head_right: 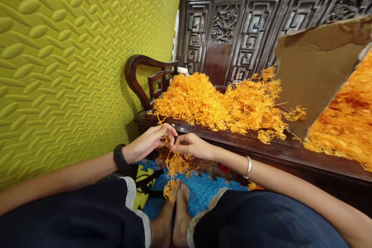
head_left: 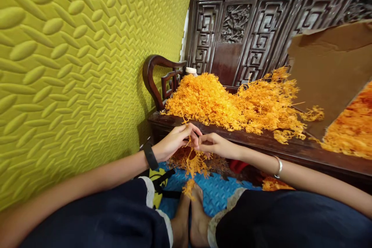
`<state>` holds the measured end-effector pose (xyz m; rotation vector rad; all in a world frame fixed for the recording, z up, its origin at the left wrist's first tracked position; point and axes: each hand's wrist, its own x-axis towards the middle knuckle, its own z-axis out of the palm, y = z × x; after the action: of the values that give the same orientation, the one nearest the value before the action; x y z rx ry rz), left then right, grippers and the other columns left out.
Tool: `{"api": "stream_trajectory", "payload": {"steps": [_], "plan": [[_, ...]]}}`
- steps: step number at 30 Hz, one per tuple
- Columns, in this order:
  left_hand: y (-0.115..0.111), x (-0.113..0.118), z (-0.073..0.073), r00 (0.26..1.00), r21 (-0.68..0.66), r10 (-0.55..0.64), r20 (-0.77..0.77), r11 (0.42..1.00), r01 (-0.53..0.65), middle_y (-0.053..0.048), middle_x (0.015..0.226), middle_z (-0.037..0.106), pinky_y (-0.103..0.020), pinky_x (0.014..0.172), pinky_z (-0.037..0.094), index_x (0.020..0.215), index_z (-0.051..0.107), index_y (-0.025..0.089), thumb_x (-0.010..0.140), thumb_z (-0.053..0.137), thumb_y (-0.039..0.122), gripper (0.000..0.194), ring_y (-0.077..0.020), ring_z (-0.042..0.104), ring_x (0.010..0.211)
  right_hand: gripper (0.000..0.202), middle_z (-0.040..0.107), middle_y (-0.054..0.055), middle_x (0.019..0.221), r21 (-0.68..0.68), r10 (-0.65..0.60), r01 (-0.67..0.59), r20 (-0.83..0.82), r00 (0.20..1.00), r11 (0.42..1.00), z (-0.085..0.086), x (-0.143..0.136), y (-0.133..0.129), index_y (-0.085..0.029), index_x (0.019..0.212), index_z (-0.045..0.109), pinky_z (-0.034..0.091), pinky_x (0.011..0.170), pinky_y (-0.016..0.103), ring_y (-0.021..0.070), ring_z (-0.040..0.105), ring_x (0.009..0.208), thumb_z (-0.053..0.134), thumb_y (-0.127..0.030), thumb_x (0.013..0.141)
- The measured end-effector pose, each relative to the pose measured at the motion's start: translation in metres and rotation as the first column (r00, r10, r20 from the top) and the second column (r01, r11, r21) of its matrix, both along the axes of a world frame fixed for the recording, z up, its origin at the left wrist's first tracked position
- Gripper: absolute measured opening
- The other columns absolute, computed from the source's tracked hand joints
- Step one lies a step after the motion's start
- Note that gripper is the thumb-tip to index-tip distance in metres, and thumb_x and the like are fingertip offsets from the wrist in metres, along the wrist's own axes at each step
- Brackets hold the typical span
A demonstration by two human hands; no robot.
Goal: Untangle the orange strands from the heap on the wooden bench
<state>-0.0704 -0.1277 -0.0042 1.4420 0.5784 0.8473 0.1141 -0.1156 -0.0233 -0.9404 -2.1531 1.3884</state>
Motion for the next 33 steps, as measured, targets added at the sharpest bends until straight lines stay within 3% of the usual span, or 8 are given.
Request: {"api": "stream_trajectory", "payload": {"steps": [7,10,13,15,19,22,29,33], "plan": [[-0.001,0.005,0.003,1.000,0.035,-0.022,0.020,0.999,0.021,-0.002,0.068,0.057,-0.029,0.071,0.044,0.084,0.057,0.014,0.089,0.039,0.045,0.036,-0.0135,0.056,0.070,0.033,0.048,-0.002,0.067,0.167,-0.063,0.057,0.031,0.998,0.984,0.010,0.008,-0.009,-0.013,0.085,0.054,0.040,0.051,0.020,0.0078,0.048,0.056,0.053,-0.046,0.082],[-0.003,0.005,0.002,0.995,-0.023,-0.085,0.048,0.996,0.087,0.000,0.060,0.054,-0.027,0.063,0.044,0.080,0.055,0.015,0.087,0.041,0.048,0.036,-0.0118,0.053,0.059,0.032,0.052,0.000,0.072,0.176,-0.008,-0.008,0.085,0.996,0.984,0.020,0.010,-0.016,-0.012,0.091,0.057,0.041,0.054,0.020,0.0078,0.048,0.058,0.051,-0.043,0.084],[-0.009,0.005,0.003,0.973,-0.086,-0.231,-0.020,0.970,0.229,0.005,0.045,0.039,-0.020,0.045,0.030,0.069,0.052,0.015,0.086,0.045,0.048,0.038,-0.0061,0.034,0.040,0.029,0.053,0.000,0.075,0.121,0.163,-0.183,0.162,0.973,0.976,0.032,0.014,-0.024,-0.013,0.097,0.059,0.042,0.056,0.019,0.0071,0.048,0.059,0.049,-0.038,0.087],[-0.014,0.006,0.007,0.928,-0.090,-0.350,-0.126,0.936,0.340,0.007,0.041,0.030,-0.020,0.042,0.018,0.063,0.051,0.014,0.085,0.046,0.049,0.041,-0.0046,0.022,0.038,0.028,0.052,-0.001,0.073,0.066,0.286,-0.304,0.205,0.936,0.950,0.039,0.018,-0.030,-0.012,0.102,0.060,0.042,0.056,0.018,0.0063,0.047,0.058,0.049,-0.034,0.087],[-0.026,0.013,0.019,0.815,-0.094,-0.509,-0.277,0.858,0.504,0.007,0.042,0.027,-0.024,0.042,0.013,0.058,0.050,0.014,0.082,0.046,0.054,0.047,-0.0054,0.020,0.040,0.031,0.051,-0.001,0.068,-0.052,0.459,-0.461,0.253,0.852,0.886,0.053,0.026,-0.036,-0.012,0.110,0.061,0.041,0.054,0.015,0.0050,0.045,0.055,0.048,-0.029,0.088],[-0.033,0.020,0.025,0.781,-0.101,-0.548,-0.298,0.832,0.545,0.007,0.042,0.027,-0.025,0.043,0.013,0.057,0.050,0.015,0.081,0.046,0.056,0.048,-0.0058,0.020,0.040,0.033,0.052,0.000,0.068,-0.081,0.496,-0.495,0.288,0.819,0.865,0.057,0.029,-0.037,-0.009,0.108,0.063,0.041,0.053,0.015,0.0052,0.045,0.055,0.049,-0.030,0.087],[-0.044,0.024,0.033,0.736,-0.091,-0.578,-0.353,0.804,0.588,0.007,0.042,0.025,-0.027,0.044,0.014,0.052,0.050,0.016,0.081,0.045,0.057,0.051,-0.0066,0.020,0.041,0.034,0.055,0.000,0.064,-0.060,0.518,-0.528,0.317,0.795,0.847,0.058,0.026,-0.034,-0.010,0.084,0.069,0.041,0.056,0.018,0.0074,0.047,0.056,0.055,-0.041,0.082],[-0.039,0.008,0.036,0.714,-0.095,-0.582,-0.390,0.796,0.598,0.007,0.041,0.027,-0.026,0.044,0.015,0.055,0.051,0.015,0.083,0.044,0.053,0.048,-0.0065,0.020,0.040,0.032,0.057,0.001,0.061,-0.254,0.575,-0.522,0.476,0.666,0.814,0.059,0.041,-0.034,-0.013,0.074,0.068,0.040,0.052,0.018,0.0088,0.049,0.053,0.059,-0.043,0.077]]}}
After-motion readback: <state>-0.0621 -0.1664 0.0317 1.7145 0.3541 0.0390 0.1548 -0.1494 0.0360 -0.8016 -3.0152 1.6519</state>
